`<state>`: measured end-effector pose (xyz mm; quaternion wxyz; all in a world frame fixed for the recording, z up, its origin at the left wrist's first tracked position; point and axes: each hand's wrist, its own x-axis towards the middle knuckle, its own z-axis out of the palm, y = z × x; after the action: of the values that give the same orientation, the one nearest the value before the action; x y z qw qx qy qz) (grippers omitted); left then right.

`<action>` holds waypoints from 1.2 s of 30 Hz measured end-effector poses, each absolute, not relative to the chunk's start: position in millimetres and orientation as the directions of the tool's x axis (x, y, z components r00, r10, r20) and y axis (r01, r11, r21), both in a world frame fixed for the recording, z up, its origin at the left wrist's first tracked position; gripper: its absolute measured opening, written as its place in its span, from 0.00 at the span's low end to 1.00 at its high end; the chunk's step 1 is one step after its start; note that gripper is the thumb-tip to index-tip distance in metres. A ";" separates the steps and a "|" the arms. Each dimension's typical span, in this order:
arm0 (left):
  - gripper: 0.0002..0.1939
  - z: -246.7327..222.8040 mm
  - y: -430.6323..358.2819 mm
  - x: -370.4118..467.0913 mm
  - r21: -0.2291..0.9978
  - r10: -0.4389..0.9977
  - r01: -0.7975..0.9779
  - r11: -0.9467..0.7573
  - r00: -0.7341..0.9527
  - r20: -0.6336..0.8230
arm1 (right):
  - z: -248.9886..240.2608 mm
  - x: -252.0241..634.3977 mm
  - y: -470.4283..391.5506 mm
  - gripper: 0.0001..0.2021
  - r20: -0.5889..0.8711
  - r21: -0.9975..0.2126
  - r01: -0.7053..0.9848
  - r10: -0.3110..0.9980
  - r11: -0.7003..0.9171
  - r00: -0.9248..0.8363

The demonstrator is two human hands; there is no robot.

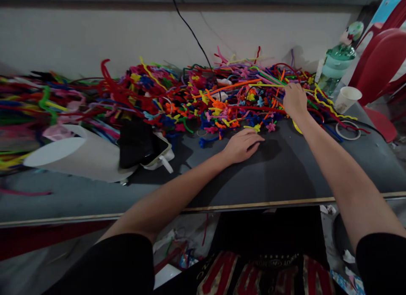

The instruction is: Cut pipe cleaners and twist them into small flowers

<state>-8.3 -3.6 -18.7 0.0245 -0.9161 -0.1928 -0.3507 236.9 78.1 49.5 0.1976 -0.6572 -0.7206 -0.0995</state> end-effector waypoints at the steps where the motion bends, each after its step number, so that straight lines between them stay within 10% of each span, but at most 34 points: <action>1: 0.11 -18.6 -3.6 -8.5 0.091 0.340 0.372 -0.924 0.687 0.642 | 52.0 238.5 87.8 0.19 0.389 -0.123 0.990 0.921 0.071 -0.018; 12: 0.12 -16.9 -4.6 -9.6 0.131 0.380 0.376 -0.917 0.726 0.573 | 75.1 250.8 110.7 0.13 0.314 -0.191 0.971 0.928 -0.147 0.202; 18: 0.12 -14.0 -5.5 -9.9 0.163 0.384 0.358 -0.919 0.729 0.566 | 138.5 253.2 123.4 0.14 0.649 -0.288 0.945 0.757 0.157 0.072; 21: 0.11 -14.2 -4.2 -10.2 0.199 0.387 0.334 -0.921 0.733 0.559 | 174.4 247.1 130.5 0.19 0.405 -0.332 0.913 0.910 0.238 -0.090; 25: 0.11 -16.5 -4.5 -11.5 0.183 0.369 0.326 -0.928 0.721 0.586 | 186.9 234.0 119.8 0.10 -0.021 0.042 0.973 0.974 0.226 -0.226; 36: 0.23 -13.5 -10.2 -9.4 0.209 0.510 0.620 -0.757 0.360 0.781 | 84.7 255.0 13.2 0.09 0.193 -0.199 0.936 0.948 0.290 -0.253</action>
<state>-9.4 -10.2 -13.5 0.0608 -0.8224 -0.3436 -0.4494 255.0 13.2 84.7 0.1381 -0.5953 -0.7912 0.0218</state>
